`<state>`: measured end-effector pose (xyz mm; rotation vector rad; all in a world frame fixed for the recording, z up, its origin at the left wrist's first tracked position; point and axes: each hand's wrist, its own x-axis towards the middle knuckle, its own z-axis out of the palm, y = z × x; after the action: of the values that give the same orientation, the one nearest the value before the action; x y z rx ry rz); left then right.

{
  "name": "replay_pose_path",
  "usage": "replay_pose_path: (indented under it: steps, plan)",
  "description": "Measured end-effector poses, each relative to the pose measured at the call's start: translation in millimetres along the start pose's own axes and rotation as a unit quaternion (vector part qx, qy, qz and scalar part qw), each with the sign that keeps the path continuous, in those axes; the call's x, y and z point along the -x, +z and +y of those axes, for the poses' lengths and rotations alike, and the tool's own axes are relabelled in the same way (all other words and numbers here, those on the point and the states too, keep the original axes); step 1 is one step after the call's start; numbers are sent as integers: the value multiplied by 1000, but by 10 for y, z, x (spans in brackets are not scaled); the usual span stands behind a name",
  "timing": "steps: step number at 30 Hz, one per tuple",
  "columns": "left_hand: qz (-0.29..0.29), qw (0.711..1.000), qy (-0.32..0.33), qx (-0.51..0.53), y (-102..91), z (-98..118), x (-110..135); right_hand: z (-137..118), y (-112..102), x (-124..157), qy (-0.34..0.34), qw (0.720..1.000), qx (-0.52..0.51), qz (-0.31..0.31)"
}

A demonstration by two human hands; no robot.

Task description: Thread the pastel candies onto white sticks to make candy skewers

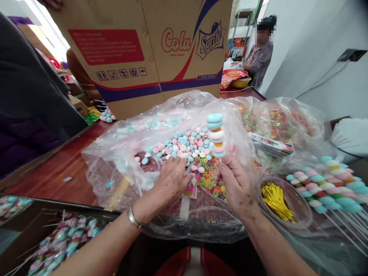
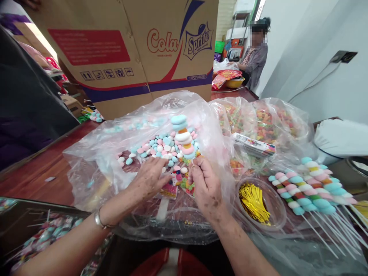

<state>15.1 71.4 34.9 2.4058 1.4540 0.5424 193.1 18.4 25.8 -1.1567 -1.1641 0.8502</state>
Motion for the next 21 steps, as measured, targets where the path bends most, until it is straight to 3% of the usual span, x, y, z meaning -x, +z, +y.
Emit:
replay_pose_path:
  steps: [2,5,16,21]
  plan:
    - [-44,990,37,-129,38,-80,53,36,-76,44,8,1000,3,3]
    - [-61,979,68,-183,105,-134,103,67,-141,105,7,999,30,-11]
    - [-34,985,93,-138,202,-168,102,139,-200,136,13,997,74,-1]
    - [7,987,160,-27,170,-210,87,199,-236,163,26,997,62,-20]
